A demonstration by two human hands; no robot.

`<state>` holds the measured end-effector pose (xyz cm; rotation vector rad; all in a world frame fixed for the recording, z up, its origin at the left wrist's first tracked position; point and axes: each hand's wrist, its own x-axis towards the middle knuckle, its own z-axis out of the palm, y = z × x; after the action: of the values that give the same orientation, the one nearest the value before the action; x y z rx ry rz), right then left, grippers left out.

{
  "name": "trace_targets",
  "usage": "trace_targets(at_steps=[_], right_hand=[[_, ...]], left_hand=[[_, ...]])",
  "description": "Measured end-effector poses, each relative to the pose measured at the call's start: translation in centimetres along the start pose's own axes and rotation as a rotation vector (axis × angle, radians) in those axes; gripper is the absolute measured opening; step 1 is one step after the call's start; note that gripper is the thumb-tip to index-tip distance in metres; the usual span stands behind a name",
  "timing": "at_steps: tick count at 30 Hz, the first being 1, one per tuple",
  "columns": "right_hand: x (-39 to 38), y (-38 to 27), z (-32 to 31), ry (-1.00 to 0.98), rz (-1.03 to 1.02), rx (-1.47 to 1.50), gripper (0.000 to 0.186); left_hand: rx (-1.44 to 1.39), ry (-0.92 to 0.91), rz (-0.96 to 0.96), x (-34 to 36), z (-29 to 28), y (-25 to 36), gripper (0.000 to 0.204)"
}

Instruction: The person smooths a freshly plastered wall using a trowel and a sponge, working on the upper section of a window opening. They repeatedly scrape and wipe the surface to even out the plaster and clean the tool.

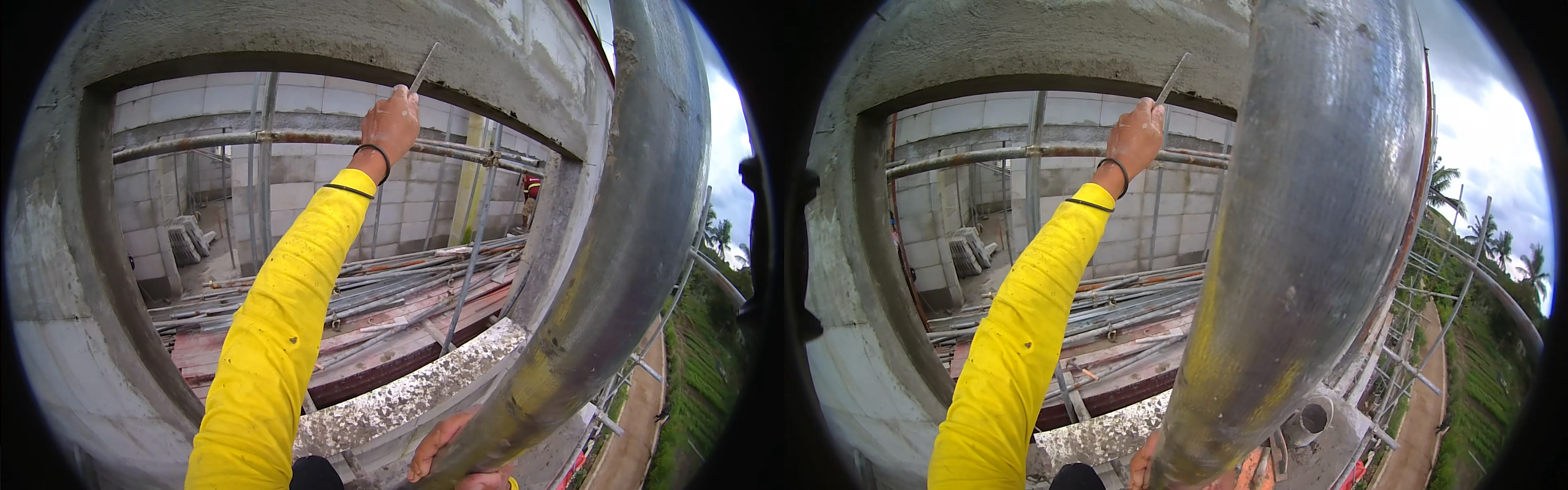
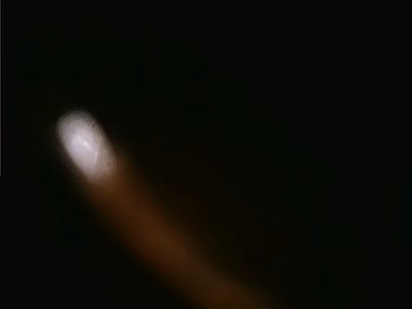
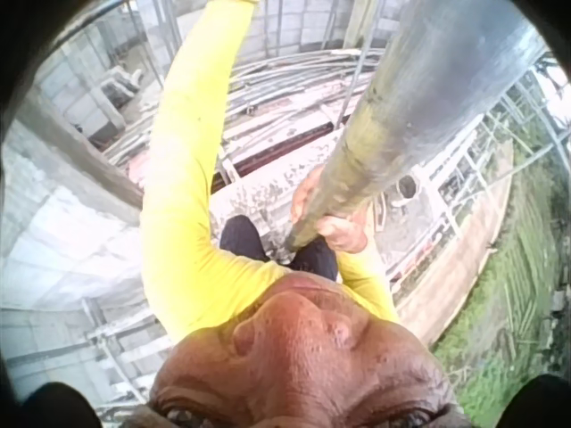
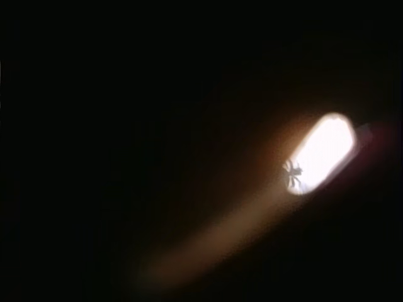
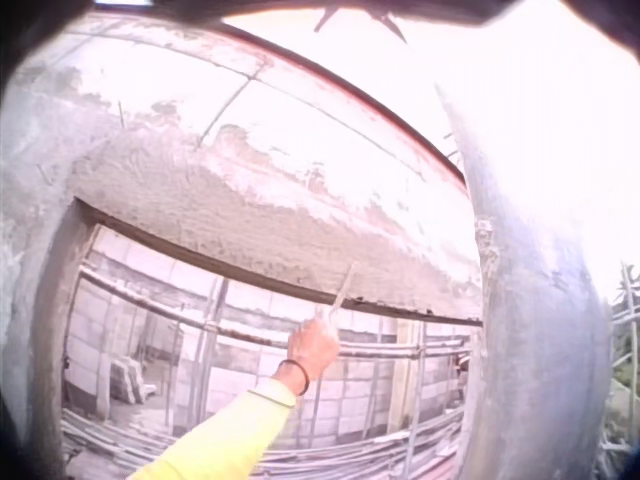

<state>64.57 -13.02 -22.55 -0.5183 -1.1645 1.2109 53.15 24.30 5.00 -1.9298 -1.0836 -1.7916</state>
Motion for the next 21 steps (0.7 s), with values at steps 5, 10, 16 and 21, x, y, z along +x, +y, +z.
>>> trace_targets(at_steps=[5,10,16,21], right_hand=[[0.1,0.2,-0.3,-0.016,-0.041,-0.033,0.072],[0.0,0.1,-0.2,-0.007,-0.030,-0.040,0.071],[0.5,-0.5,-0.2,-0.020,-0.026,-0.164,0.065],[0.5,-0.4,0.4,-0.003,-0.052,-0.124,0.063]], left_hand=[[-0.037,0.042,0.039,1.2,0.5,-1.0,0.033],[-0.106,0.014,0.067,2.0,-0.1,-2.3,0.033],[-0.066,-0.028,0.017,1.3,-2.2,-1.1,0.034],[-0.035,0.002,0.022,1.6,-4.4,-2.5,0.034]])
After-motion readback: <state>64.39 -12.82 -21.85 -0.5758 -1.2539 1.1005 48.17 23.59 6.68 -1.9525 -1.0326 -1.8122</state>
